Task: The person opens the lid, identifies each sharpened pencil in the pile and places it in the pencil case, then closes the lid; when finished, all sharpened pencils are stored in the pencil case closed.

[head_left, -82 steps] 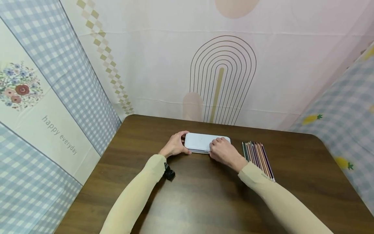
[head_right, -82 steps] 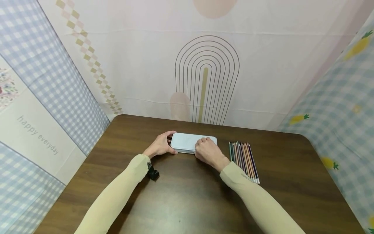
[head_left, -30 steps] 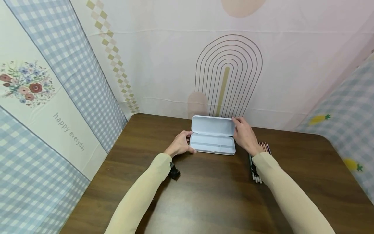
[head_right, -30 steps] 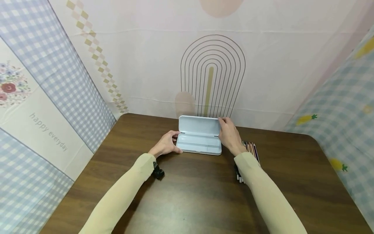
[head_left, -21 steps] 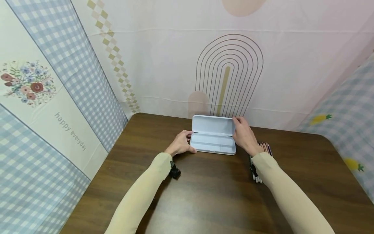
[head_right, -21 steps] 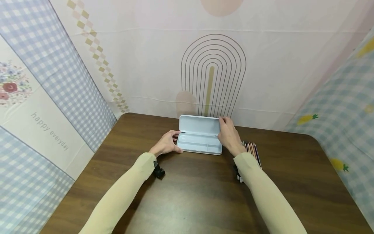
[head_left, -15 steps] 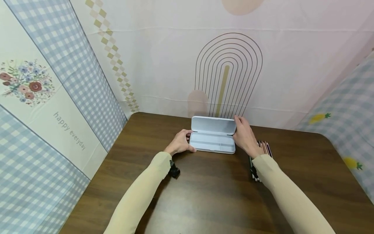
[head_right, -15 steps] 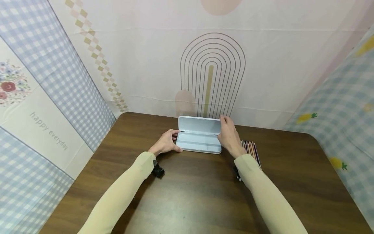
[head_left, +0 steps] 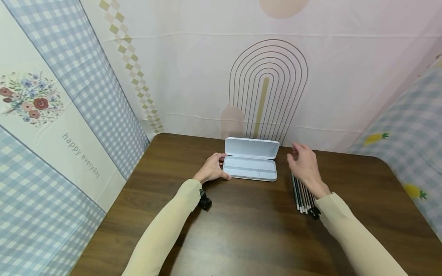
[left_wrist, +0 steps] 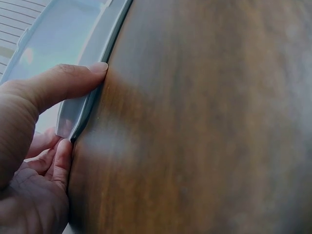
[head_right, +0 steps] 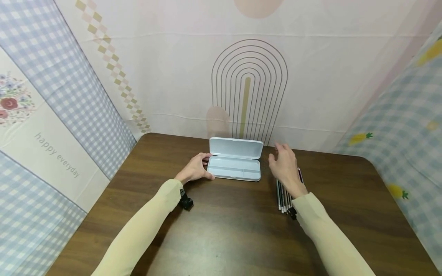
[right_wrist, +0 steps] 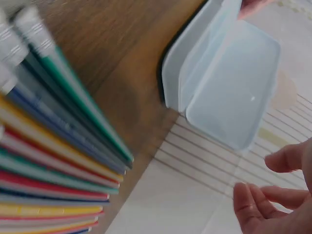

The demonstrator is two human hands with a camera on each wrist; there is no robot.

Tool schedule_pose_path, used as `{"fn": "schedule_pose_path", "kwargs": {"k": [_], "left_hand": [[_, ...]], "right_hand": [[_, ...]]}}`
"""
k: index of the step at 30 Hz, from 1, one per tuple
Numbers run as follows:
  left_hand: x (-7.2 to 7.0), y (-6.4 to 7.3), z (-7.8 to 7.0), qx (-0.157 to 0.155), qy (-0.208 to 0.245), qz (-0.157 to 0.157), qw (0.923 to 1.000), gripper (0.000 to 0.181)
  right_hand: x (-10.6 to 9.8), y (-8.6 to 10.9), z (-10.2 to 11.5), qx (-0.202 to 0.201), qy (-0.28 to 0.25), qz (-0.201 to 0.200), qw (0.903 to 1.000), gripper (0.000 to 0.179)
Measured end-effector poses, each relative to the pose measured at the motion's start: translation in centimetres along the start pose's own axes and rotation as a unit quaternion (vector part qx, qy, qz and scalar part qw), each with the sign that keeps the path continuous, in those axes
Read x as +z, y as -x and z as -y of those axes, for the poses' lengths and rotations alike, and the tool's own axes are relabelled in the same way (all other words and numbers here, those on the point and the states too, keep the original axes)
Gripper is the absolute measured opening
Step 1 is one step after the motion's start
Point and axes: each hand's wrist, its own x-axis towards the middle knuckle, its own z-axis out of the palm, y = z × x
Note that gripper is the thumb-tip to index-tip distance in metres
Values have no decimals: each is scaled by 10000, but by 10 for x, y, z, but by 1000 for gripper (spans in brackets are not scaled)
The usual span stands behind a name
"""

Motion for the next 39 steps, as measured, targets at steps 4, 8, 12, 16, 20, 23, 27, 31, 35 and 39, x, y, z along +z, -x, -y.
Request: {"fn": "schedule_pose_path", "kwargs": {"k": [4, 8, 12, 16, 20, 23, 27, 31, 35, 39], "left_hand": [[1, 0, 2, -2, -1, -2, 10000, 97], [-1, 1, 2, -53, -14, 10, 10000, 97], [-2, 2, 4, -58, -13, -9, 10000, 97], [-3, 3, 5, -50, 26, 1, 10000, 99], [-3, 2, 6, -45, 2, -5, 10000, 99], [-2, 1, 6, -25, -14, -8, 10000, 99], [-2, 0, 6, -11, 27, -12, 10000, 98], [0, 0, 5, 26, 87, -14, 10000, 97], [1, -1, 3, 46, 93, 17, 9999, 97], [0, 0, 2, -2, 83, 39, 10000, 97]], "right_hand": [[-18, 12, -6, 215, 142, 153, 9996, 37], [-31, 22, -17, 513, 253, 350, 9977, 37], [-38, 31, -29, 784, 419, 540, 9946, 36], [-44, 41, -44, 969, 629, 717, 9907, 35], [-48, 52, -59, 1223, 775, 980, 9846, 34], [-51, 58, -69, 1468, 810, 1233, 9781, 33], [-54, 64, -78, 1687, 854, 1479, 9707, 34], [-56, 69, -84, 1833, 881, 1642, 9653, 35], [-58, 71, -90, 1973, 934, 1712, 9608, 34], [-58, 73, -95, 2052, 965, 1780, 9575, 33]]}}
